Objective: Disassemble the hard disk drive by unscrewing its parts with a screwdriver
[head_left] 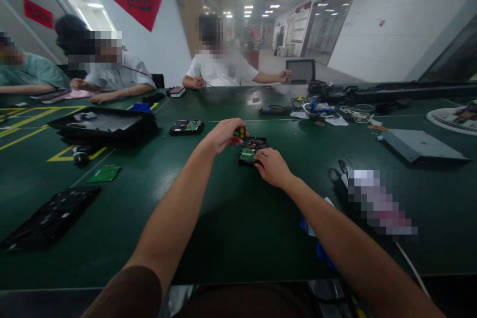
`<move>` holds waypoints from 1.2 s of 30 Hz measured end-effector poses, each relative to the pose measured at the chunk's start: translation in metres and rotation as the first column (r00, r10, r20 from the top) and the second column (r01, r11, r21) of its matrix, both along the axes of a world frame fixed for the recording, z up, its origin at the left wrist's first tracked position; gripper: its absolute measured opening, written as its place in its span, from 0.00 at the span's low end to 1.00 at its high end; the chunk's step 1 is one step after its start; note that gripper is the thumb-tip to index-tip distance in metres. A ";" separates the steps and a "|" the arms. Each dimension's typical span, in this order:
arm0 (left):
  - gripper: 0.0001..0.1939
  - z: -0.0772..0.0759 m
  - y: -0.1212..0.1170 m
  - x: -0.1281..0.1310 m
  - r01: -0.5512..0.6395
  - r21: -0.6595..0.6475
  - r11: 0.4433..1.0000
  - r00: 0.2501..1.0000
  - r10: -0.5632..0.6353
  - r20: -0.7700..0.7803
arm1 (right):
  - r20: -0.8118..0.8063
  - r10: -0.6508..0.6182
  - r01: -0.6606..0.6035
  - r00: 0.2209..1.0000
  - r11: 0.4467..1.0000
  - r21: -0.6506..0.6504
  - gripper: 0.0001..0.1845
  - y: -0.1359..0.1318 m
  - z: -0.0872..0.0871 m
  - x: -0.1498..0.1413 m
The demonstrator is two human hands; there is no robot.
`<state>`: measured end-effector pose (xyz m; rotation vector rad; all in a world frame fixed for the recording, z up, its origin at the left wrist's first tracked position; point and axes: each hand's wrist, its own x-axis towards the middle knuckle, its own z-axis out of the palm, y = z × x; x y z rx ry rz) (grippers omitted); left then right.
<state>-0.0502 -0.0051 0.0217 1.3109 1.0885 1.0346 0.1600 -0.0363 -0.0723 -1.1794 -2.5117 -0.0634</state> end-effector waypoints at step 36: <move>0.12 0.002 -0.004 0.007 0.010 -0.007 1.000 1.000 -0.010 0.014 | -0.038 -0.021 0.022 0.999 1.000 0.018 0.11 0.005 -0.004 0.015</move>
